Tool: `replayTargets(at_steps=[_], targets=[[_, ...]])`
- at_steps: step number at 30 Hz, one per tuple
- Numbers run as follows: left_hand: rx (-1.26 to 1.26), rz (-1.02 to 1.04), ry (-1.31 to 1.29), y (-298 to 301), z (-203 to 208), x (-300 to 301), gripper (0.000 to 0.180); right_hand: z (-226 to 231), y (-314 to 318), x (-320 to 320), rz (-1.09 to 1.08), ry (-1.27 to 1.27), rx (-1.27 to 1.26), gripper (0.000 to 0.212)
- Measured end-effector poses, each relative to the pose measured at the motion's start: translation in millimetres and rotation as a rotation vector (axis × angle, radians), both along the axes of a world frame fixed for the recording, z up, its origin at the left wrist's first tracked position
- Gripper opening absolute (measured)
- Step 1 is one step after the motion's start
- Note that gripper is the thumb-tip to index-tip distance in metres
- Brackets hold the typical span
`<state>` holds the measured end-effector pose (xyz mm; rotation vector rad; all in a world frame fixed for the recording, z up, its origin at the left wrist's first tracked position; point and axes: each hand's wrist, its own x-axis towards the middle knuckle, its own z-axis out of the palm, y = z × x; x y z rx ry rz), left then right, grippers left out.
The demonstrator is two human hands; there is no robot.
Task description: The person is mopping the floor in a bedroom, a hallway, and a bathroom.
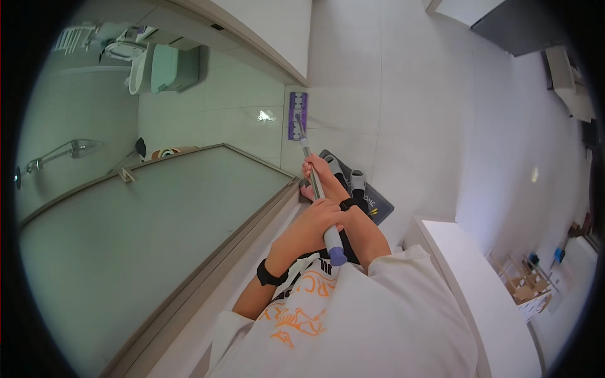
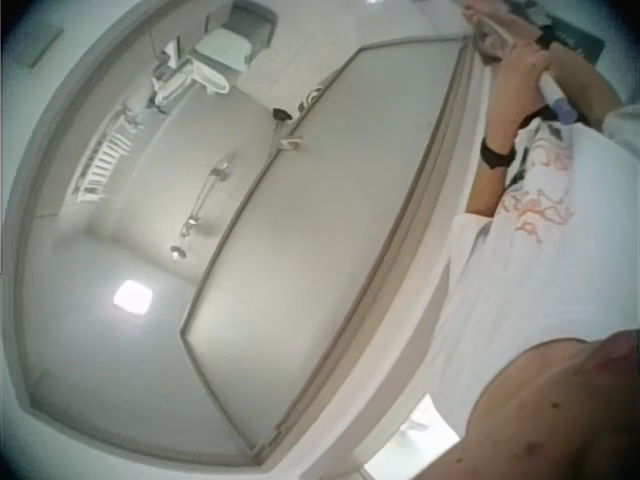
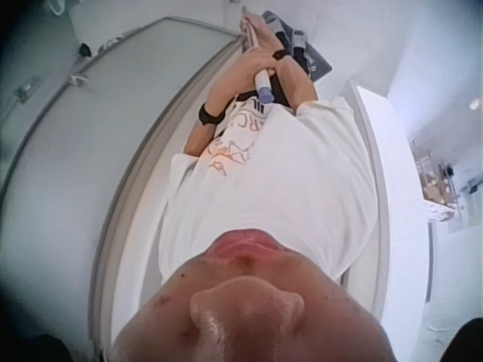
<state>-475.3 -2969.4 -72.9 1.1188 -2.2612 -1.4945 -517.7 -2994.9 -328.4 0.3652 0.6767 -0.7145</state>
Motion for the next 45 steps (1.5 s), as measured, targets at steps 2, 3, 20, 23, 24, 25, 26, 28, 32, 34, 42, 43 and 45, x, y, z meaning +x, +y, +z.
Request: replayTargets(at_steps=[2,3,20,23,24,25,26,28,32,34,42,43,45], targets=[[0.009,0.003,0.039,-5.9,-0.8,4.6,0.017,-0.7,-6.8,-3.6,0.001,0.082,-0.005,0.014],[0.007,0.009,0.045,-8.9,-3.2,6.8,0.017,-3.0,-10.2,-3.5,0.006,0.089,-0.006,0.014],[-0.046,0.0,-0.067,-16.5,-43.6,9.0,0.017,-2.9,-42.4,19.2,0.105,-0.015,-0.015,0.015],[-0.046,-0.014,-0.059,-22.1,-59.9,-19.3,0.018,-74.6,-43.3,1.9,0.162,-0.066,-0.213,0.014],[-0.05,-0.025,-0.065,-27.0,-60.5,-20.9,0.018,-82.1,-46.7,-0.6,0.15,-0.071,-0.219,0.014],[-0.058,-0.041,-0.032,-33.0,-62.0,-22.6,0.017,-90.5,-49.5,-6.4,0.115,-0.056,-0.145,0.011],[-0.057,-0.037,-0.009,-30.6,-57.9,-16.0,0.016,-86.6,-43.9,-0.6,0.099,-0.053,-0.063,0.009],[-0.039,0.007,-0.043,-18.0,-27.9,10.5,0.016,-30.2,-32.8,24.5,0.118,-0.019,-0.089,0.008],[-0.03,-0.028,-0.009,13.9,24.5,8.8,0.015,24.5,8.2,7.5,0.107,0.087,-0.123,0.011],[0.005,-0.037,0.012,30.0,29.8,8.8,0.016,38.7,29.1,-8.6,0.169,0.097,-0.029,0.013],[0.099,-0.059,-0.018,80.1,21.3,15.1,0.016,18.9,94.1,-5.9,0.264,0.067,0.068,0.017],[0.085,-0.041,-0.042,84.2,18.7,17.0,0.017,10.0,95.2,1.0,0.289,0.044,0.0,0.017],[0.106,-0.013,-0.055,86.1,12.7,22.9,0.018,-18.0,99.1,15.3,0.297,0.025,-0.061,0.018]])
